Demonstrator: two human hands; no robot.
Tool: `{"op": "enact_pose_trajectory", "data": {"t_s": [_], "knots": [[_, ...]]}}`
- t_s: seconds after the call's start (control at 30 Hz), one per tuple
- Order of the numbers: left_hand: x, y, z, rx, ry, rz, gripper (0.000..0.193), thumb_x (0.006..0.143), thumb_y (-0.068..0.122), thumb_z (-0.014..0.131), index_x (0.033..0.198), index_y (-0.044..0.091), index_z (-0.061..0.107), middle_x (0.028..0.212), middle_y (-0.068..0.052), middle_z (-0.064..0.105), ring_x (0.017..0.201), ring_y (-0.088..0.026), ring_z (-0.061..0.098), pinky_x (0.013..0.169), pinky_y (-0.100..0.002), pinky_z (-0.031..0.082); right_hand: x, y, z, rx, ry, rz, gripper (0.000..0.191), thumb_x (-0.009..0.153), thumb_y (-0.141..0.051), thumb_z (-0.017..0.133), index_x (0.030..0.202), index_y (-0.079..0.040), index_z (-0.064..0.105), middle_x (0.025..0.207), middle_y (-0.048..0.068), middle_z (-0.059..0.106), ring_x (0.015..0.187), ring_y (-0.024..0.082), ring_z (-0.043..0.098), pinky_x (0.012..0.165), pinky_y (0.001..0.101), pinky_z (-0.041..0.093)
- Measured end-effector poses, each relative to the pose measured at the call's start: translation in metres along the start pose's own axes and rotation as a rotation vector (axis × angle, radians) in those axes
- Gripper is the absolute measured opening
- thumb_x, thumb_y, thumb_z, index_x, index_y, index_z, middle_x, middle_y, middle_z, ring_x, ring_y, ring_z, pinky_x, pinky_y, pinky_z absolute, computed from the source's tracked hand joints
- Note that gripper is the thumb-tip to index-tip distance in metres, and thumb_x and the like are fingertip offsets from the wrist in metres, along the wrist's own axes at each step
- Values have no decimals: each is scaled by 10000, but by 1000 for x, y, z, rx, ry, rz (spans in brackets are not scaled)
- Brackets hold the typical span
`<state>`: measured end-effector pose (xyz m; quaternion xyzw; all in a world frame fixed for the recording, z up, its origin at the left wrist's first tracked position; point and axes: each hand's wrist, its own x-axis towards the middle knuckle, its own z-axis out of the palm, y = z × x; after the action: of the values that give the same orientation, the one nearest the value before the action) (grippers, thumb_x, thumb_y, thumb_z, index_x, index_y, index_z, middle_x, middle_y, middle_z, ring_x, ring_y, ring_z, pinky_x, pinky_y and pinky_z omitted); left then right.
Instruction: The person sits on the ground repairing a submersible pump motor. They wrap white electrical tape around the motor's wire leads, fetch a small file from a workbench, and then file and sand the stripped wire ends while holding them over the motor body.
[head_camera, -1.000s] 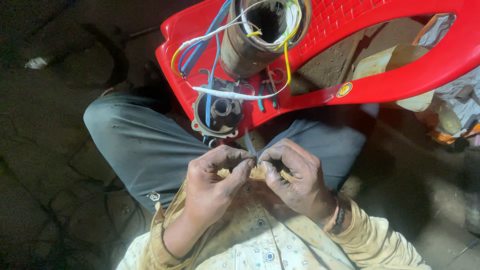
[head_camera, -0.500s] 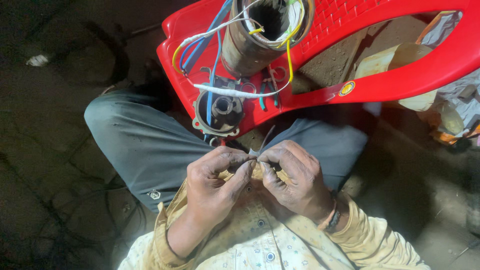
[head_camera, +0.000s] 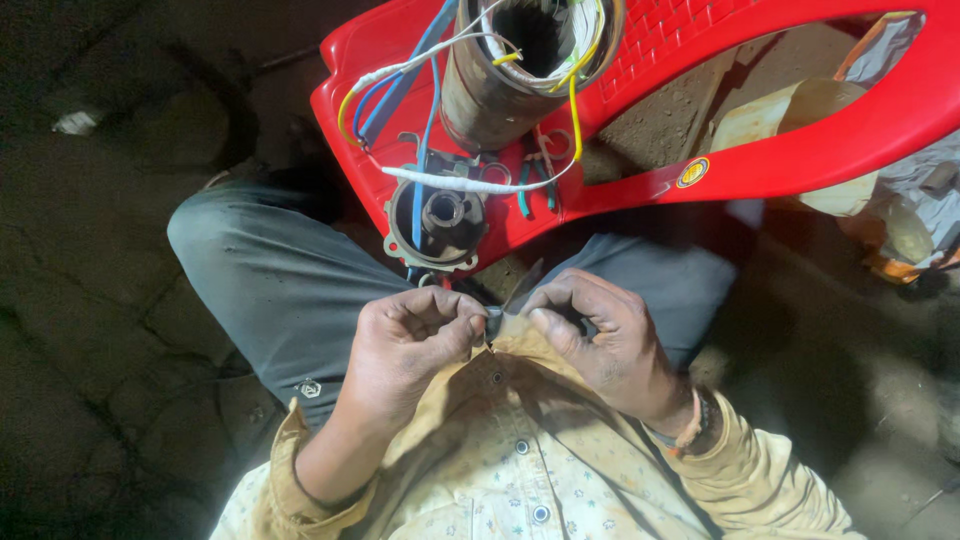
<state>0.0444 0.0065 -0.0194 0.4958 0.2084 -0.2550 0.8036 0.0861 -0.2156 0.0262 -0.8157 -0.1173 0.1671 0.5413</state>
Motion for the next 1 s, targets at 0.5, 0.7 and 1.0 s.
{"op": "enact_pose_trajectory", "data": {"t_s": [0.5, 0.7, 1.0], "knots": [[-9, 31, 15, 493, -40, 214, 56, 830, 25, 734, 866, -17, 728, 792, -5, 714, 732, -39, 621, 657, -228, 542, 2, -1, -2, -66, -109, -210, 162, 841, -113, 808, 943, -35, 710, 888, 59, 703, 889, 231, 678, 852, 340, 518], [-11, 30, 9, 267, -77, 124, 54, 874, 30, 740, 874, -22, 727, 817, -13, 710, 759, -54, 616, 689, -223, 530, -4, 1, -14, -15, -124, -211, 164, 836, -114, 808, 961, -38, 733, 890, 57, 710, 881, 217, 680, 857, 345, 514], [-3, 46, 9, 423, -201, 268, 154, 899, 36, 758, 1020, -54, 790, 893, -33, 719, 818, -65, 667, 734, -230, 547, 6, -1, -22, 7, -102, -190, 152, 824, -77, 804, 920, -19, 703, 900, 74, 728, 896, 214, 688, 832, 331, 526]]}}
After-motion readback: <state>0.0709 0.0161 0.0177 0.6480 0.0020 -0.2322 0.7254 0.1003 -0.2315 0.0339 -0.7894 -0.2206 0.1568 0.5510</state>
